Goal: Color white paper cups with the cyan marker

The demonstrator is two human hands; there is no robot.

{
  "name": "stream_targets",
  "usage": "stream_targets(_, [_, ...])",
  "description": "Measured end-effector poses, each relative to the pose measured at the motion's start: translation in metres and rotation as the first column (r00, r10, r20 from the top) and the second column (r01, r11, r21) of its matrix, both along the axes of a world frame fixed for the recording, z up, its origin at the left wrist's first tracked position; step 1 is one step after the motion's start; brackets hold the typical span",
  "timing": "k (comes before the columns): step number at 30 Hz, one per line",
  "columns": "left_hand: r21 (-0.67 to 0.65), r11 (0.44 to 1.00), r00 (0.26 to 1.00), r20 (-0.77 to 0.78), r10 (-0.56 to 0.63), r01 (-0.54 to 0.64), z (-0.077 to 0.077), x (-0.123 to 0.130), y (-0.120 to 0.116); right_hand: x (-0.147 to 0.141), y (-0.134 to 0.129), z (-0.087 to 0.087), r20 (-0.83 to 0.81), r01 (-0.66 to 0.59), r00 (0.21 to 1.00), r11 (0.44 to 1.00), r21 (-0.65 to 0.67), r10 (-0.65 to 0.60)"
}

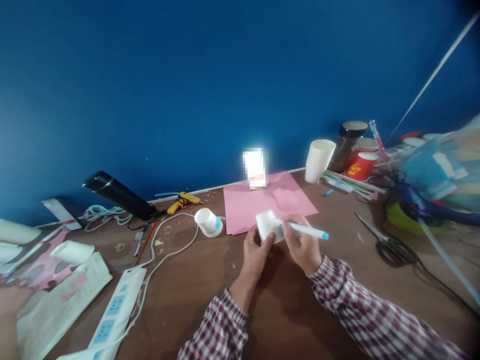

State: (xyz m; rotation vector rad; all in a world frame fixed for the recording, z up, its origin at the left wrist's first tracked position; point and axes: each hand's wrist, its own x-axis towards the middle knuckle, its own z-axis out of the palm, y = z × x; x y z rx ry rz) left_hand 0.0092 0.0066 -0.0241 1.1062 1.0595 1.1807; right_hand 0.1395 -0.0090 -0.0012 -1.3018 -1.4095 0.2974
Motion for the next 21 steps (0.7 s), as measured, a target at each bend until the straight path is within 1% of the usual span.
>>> stream_targets(6, [0.006, 1.0, 1.0, 0.003, -0.021, 0.021, 0.0013, 0.0002, -0.0007, -0.0023, -0.0018, 0.0036, 0.056, -0.032, 0.998, 0.999, 0.0, 0.032])
stream_targets(14, [0.015, 0.999, 0.999, -0.012, -0.034, 0.034, 0.0032, 0.0, -0.0017, -0.0028, -0.0018, 0.0045, 0.044, -0.042, 0.998, 0.999, -0.007, 0.042])
stream_targets(18, [0.022, 0.998, 0.998, -0.046, -0.051, 0.052, 0.0043, -0.0007, -0.0024, -0.0024, -0.0011, 0.0042, 0.057, -0.043, 0.997, 0.999, 0.0, 0.043])
stream_targets(21, [0.037, 0.998, 0.998, -0.04, -0.048, 0.05, 0.0034, -0.0007, -0.0023, -0.0025, -0.0007, 0.0049, 0.064, -0.044, 0.997, 0.999, 0.0, 0.044])
